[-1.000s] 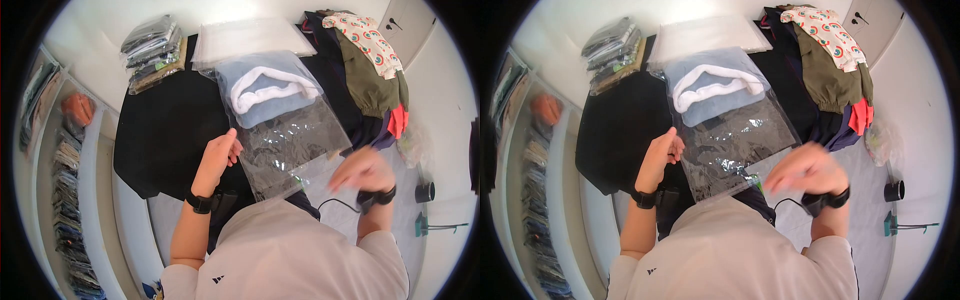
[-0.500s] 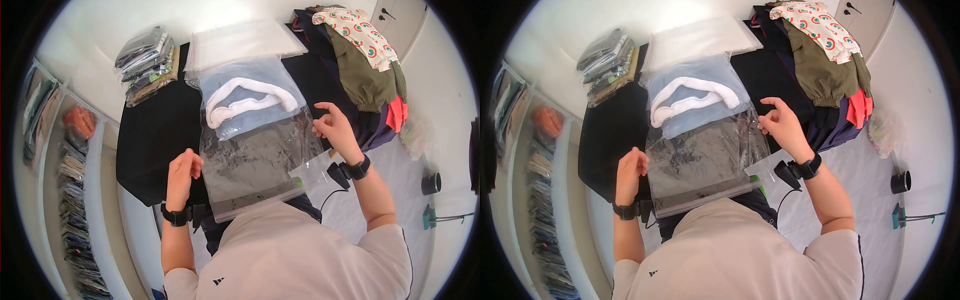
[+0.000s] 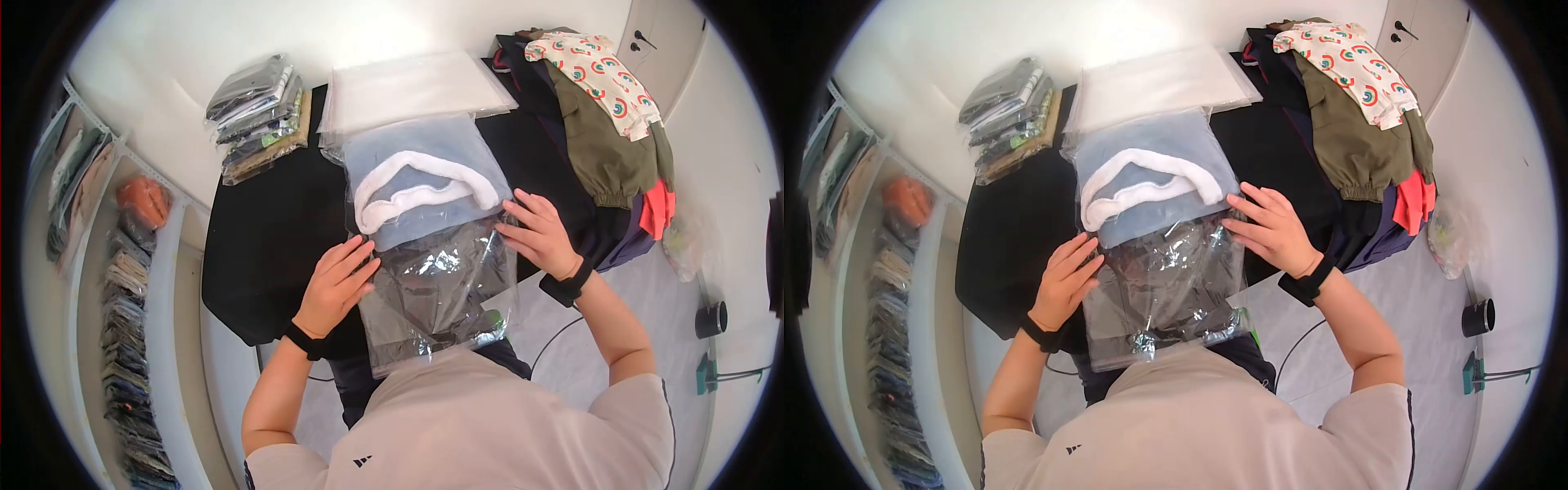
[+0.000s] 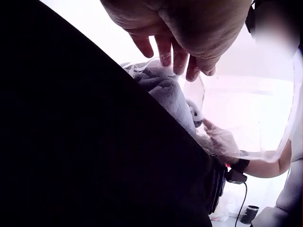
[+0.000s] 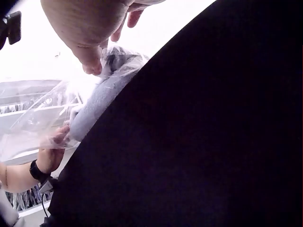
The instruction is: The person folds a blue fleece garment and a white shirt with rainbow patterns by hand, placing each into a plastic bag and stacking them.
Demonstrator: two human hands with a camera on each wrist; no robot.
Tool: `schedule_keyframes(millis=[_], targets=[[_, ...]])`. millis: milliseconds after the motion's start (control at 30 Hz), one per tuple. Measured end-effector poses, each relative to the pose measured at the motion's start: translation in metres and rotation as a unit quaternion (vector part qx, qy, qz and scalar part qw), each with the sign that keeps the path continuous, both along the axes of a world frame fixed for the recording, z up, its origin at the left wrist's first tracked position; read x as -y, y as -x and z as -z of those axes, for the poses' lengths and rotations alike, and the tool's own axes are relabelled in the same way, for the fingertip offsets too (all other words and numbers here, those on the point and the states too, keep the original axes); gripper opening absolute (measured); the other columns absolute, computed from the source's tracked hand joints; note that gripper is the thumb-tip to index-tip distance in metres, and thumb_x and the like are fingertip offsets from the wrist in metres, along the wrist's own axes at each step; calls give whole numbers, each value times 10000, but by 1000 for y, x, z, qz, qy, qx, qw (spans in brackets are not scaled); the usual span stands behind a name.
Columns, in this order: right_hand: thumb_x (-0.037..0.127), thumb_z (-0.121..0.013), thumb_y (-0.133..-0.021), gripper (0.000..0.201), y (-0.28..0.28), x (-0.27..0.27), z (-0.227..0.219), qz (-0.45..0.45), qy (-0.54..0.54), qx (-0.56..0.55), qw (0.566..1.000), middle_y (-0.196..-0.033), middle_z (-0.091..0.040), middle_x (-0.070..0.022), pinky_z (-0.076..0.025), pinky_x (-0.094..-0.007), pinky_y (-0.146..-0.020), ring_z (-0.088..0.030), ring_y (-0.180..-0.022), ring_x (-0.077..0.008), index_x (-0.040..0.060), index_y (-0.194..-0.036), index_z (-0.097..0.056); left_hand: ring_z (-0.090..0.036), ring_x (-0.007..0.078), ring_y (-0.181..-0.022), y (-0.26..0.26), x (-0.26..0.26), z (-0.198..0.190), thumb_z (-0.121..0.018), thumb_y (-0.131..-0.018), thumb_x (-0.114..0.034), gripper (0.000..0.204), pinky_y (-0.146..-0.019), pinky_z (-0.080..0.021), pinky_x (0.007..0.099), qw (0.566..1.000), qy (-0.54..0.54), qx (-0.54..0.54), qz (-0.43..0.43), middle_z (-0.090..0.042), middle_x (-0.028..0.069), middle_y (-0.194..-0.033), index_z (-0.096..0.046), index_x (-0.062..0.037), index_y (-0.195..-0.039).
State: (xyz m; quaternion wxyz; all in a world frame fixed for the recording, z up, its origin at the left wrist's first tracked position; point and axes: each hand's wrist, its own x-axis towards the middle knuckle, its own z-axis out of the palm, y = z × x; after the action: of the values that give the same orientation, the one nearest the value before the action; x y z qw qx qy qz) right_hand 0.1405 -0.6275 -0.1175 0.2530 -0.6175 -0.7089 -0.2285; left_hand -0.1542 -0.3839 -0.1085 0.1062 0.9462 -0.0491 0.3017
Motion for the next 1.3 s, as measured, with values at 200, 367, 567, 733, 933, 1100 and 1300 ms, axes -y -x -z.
schedule_keyframes(millis=[200, 367, 567, 733, 933, 1100, 1300], targets=[[31, -646, -765, 245, -7, 18, 3, 17, -21, -157, 987, -1239, -589, -70, -342, -421, -1004, -449, -1260, -298, 89, -1000, -681, -521, 299, -1187, 11, -14, -5, -571, -840, -92, 214, -975, -398, 409, 996, 83, 11, -7, -617, 125, -1174, -639, 11, -1015], [-26, -617, -753, 443, 7, 25, 17, 16, -56, -256, 965, -1341, -494, -154, -321, -416, -1028, -422, -1285, -320, 47, -1187, -572, -504, 314, -1195, 22, -16, 6, -617, -831, -128, 262, -981, -391, 415, 993, 120, 1, -1, -585, 134, -1218, -622, 2, -1058], [-12, -714, -663, 658, 10, 4, 31, -10, -127, -209, 970, -1355, -467, -167, -334, -427, -1022, -437, -1270, -327, 84, -1274, -488, -505, 332, -1089, 22, -14, 14, -818, -591, -114, 565, -911, -424, 415, 994, 4, 91, -64, -520, 140, -1193, -580, -49, -1098], [21, -728, -672, 297, 20, -12, 13, 11, -123, -198, 973, -1071, -675, -59, -366, -418, -989, -555, -1156, -279, 95, -958, -708, -606, 272, -887, 5, -6, 5, -768, -620, -25, 224, -755, -488, 363, 989, 84, 124, -19, -637, 81, -936, -676, -35, -825], [41, -691, -734, 258, 3, 0, 17, 5, -23, -214, 977, -1074, -676, -37, -362, -406, -997, -566, -1136, -253, 134, -973, -715, -637, 245, -840, 14, -19, 3, -720, -694, -57, 194, -757, -497, 327, 986, 166, 28, -14, -682, 92, -873, -691, -33, -884], [91, -744, -672, 297, 19, 2, 3, 22, -69, -303, 950, -1134, -648, -85, -372, -394, -988, -520, -1185, -283, 75, -964, -694, -641, 251, -876, 16, -20, -6, -706, -714, -74, 198, -789, -497, 320, 961, 277, -14, 0, -690, 104, -900, -692, -9, -901], [63, -735, -667, 181, 19, 11, 2, -43, -46, -267, 962, -1057, -676, -91, -326, -432, -1009, -537, -1157, -288, 53, -842, -688, -640, 258, -887, 19, -25, -5, -623, -808, -153, 194, -821, -487, 341, 954, 299, -21, 30, -689, 119, -910, -691, 2, -903]])
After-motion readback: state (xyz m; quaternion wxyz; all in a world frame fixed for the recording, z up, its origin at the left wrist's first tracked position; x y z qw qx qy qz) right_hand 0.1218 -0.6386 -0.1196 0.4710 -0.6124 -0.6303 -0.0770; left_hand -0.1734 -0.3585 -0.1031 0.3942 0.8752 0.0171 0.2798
